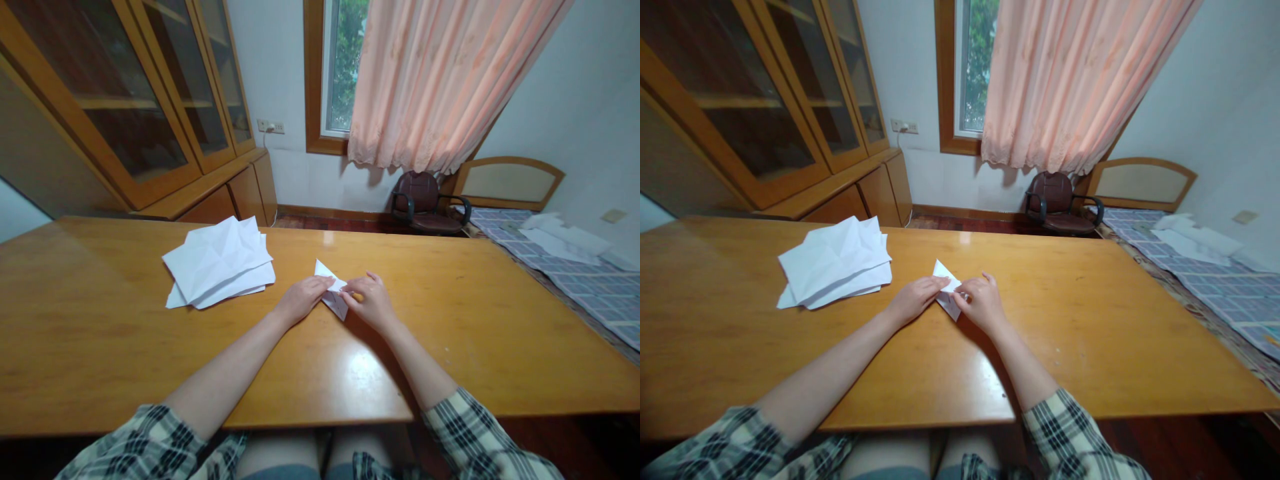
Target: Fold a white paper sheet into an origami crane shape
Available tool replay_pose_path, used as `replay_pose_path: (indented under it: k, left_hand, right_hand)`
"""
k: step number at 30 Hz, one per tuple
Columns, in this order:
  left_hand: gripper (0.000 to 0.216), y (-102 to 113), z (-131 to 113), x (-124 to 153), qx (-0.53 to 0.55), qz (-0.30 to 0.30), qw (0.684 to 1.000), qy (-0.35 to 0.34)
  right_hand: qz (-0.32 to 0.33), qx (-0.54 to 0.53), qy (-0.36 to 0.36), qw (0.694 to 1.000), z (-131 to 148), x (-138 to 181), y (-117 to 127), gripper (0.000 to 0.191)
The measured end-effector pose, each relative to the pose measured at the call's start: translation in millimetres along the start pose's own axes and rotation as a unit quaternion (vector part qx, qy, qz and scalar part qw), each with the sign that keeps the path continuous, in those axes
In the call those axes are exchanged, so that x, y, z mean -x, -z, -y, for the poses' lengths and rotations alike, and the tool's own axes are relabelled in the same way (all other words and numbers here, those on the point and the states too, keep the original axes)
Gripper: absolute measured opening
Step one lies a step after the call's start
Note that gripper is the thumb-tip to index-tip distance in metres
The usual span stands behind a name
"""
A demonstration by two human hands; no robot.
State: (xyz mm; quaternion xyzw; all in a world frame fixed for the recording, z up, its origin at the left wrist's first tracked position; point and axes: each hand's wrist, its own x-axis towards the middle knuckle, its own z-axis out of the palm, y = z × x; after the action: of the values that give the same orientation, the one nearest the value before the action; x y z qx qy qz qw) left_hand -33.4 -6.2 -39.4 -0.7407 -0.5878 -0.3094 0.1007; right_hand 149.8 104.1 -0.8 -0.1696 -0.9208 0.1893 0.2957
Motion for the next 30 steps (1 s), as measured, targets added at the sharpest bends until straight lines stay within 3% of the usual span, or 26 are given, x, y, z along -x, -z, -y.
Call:
replay_pose_path:
  k: [14,22,30]
  left_hand:
    - [0.031,2,0,-1,-0.006,-0.005,1.000,0.009]
    - [0.035,10,-6,-6,-0.010,0.022,1.000,-0.002]
    - [0.033,15,-13,-8,0.020,0.002,1.000,-0.013]
  right_hand:
    - [0.018,0.017,0.027,0.999,-2,0,6,0.009]
    - [0.001,0.024,0.039,0.999,-6,1,10,0.015]
    - [0.005,0.009,0.060,0.998,-8,2,6,0.016]
